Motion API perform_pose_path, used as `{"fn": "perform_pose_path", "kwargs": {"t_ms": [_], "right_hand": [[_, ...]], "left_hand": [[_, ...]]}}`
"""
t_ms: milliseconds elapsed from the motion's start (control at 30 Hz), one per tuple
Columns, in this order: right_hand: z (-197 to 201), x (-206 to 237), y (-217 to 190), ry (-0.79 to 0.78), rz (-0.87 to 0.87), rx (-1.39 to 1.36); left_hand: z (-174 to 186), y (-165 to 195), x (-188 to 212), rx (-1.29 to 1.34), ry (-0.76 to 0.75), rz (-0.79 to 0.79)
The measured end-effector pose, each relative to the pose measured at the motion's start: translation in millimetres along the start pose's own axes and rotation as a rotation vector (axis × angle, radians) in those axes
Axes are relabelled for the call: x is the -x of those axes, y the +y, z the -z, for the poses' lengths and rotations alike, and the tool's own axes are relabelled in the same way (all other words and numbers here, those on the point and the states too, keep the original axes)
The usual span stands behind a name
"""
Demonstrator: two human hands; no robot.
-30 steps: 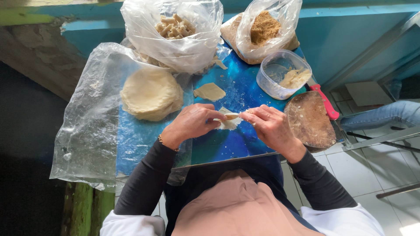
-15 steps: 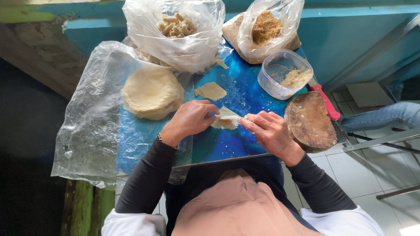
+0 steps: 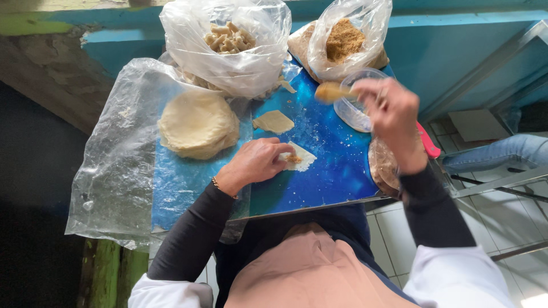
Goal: The person takes small square dough pieces, spoons brown filling onto them, and folds them closed by hand, adding each to a pile of finished pieces. They then stretch and shape larger round dough skins by hand and lay them on a round wooden board, repeating the folding and shaping cycle.
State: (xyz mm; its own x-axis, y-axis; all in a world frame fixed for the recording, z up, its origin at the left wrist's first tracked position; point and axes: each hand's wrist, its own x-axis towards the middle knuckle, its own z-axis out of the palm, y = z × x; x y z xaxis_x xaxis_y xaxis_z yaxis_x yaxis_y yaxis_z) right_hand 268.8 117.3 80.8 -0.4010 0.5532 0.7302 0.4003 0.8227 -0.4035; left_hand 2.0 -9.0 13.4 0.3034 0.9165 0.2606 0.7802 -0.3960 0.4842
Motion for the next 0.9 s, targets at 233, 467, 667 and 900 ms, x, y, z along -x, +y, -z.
{"fn": "perform_pose_path", "kwargs": {"t_ms": [233, 467, 667, 900], "right_hand": [[-39.8, -103.7, 104.6, 0.026, 0.203, 0.595], [-55.4, -79.0, 62.7, 0.105, 0.330, 0.621], [-43.4, 52.8, -41.7, -0.351, -0.093, 0.228], [-60.6, 77.3, -45.6, -0.439, -0.336, 0.108]], "left_hand": [[4.1, 0.5, 0.8, -0.027, -0.024, 0.002], [7.2, -9.3, 7.5, -0.029, 0.100, 0.010], [-3.6, -6.7, 21.2, -0.107, 0.213, 0.095], [-12.9, -3.9, 19.8, -0.063, 0.195, 0.093]]}}
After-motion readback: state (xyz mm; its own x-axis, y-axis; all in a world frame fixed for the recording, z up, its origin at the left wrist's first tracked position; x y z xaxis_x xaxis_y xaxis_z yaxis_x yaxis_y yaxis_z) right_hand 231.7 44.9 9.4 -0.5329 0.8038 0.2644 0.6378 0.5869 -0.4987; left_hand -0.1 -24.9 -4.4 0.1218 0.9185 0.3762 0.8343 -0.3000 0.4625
